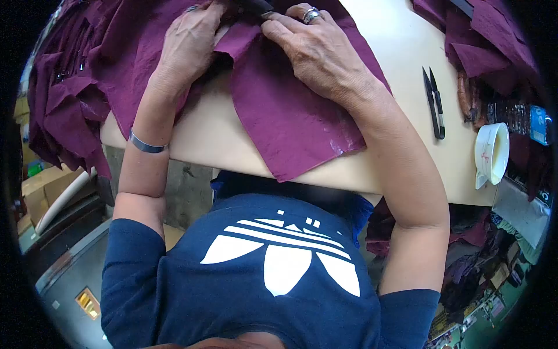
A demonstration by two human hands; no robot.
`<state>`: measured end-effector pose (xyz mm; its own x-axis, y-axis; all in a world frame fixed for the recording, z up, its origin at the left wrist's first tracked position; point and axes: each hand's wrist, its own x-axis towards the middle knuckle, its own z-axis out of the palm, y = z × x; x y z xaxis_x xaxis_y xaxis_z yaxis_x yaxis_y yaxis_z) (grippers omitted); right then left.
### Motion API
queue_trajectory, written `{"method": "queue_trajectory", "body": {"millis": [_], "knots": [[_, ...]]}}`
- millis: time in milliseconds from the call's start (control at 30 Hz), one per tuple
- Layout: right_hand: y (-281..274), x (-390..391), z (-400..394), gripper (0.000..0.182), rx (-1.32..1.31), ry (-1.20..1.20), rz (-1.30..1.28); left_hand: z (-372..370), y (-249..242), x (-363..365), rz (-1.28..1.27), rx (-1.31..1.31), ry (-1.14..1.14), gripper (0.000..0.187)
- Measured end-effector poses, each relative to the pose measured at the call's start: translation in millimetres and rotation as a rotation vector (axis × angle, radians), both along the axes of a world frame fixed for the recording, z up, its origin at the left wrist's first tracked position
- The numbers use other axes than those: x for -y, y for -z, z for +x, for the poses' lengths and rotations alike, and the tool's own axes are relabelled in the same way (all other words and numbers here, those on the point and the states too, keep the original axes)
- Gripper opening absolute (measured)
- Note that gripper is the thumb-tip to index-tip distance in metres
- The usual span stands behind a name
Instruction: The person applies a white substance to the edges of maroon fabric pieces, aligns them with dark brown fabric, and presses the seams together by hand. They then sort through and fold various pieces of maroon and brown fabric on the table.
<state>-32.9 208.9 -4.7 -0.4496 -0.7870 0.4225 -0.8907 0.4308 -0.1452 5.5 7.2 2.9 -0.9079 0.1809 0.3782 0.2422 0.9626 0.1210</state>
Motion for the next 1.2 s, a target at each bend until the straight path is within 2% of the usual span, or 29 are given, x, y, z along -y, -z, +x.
{"method": "queue_trajectory", "body": {"millis": [100,200,333,433,467,567,600,700,800,833,867,900,967,1033,1067,1100,1167,1200], "knots": [[-1.2,-0.3,4.4,0.039,0.038,-0.007,-0.036,6.9,-9.3,1.1,-0.087,0.044,-0.141,0.044],[-2.3,0.3,2.4,0.038,0.011,-0.015,-0.045,3.5,-9.3,-1.1,-0.056,0.099,-0.163,0.040],[3.5,-1.6,-0.1,0.037,0.005,-0.040,-0.043,4.2,-13.3,3.5,0.192,0.038,0.006,0.041],[2.3,-2.5,-1.4,0.037,0.029,-0.060,-0.025,-1.6,2.8,7.1,0.269,-0.087,0.139,0.028],[4.0,-1.6,-2.3,0.036,0.004,-0.050,-0.039,-4.7,3.4,9.4,0.229,-0.120,0.181,0.033],[10.7,-1.7,0.0,0.034,-0.031,-0.018,-0.058,-19.1,1.2,32.3,0.048,-0.098,0.118,0.034],[10.7,-2.1,0.3,0.035,-0.028,-0.015,-0.055,-18.7,-8.2,41.8,-0.059,-0.006,0.117,0.039],[8.4,-2.8,-0.8,0.036,-0.028,-0.022,-0.042,-28.6,-6.2,57.4,-0.477,-0.128,0.303,0.036],[2.7,-1.5,-0.9,0.037,-0.008,-0.028,0.010,-65.6,3.6,93.3,-0.519,-0.230,0.177,0.029],[-0.1,-0.9,-0.9,0.038,-0.001,-0.028,0.033,-65.1,-7.0,87.4,-0.533,-0.265,0.133,0.027],[-2.1,0.6,-0.1,0.038,0.021,-0.009,0.069,-55.8,-23.4,89.3,-0.334,-0.192,0.203,0.022],[-4.4,2.7,1.2,0.038,0.042,0.013,0.104,-63.1,-19.1,111.0,-0.338,-0.160,0.149,0.021],[-7.6,4.1,0.1,0.040,0.058,0.047,0.152,-48.0,-24.1,112.6,0.030,-0.124,0.005,0.024],[-4.8,5.4,-0.4,0.043,0.059,0.065,0.175,-15.2,-50.4,62.9,0.335,0.180,-0.258,0.024],[-0.7,3.7,-1.1,0.043,0.031,0.046,0.114,-8.1,-44.7,54.5,0.157,0.332,-0.317,0.039],[-2.3,5.3,0.2,0.043,0.057,0.054,0.080,4.1,-35.2,44.5,0.124,0.243,-0.225,0.051],[-7.7,8.2,5.0,0.044,0.110,0.073,0.012,9.6,-12.2,35.1,0.138,0.126,-0.057,0.047],[-7.3,8.3,5.7,0.046,0.119,0.082,0.015,8.2,-12.6,34.1,0.129,0.196,-0.011,0.039]]}}
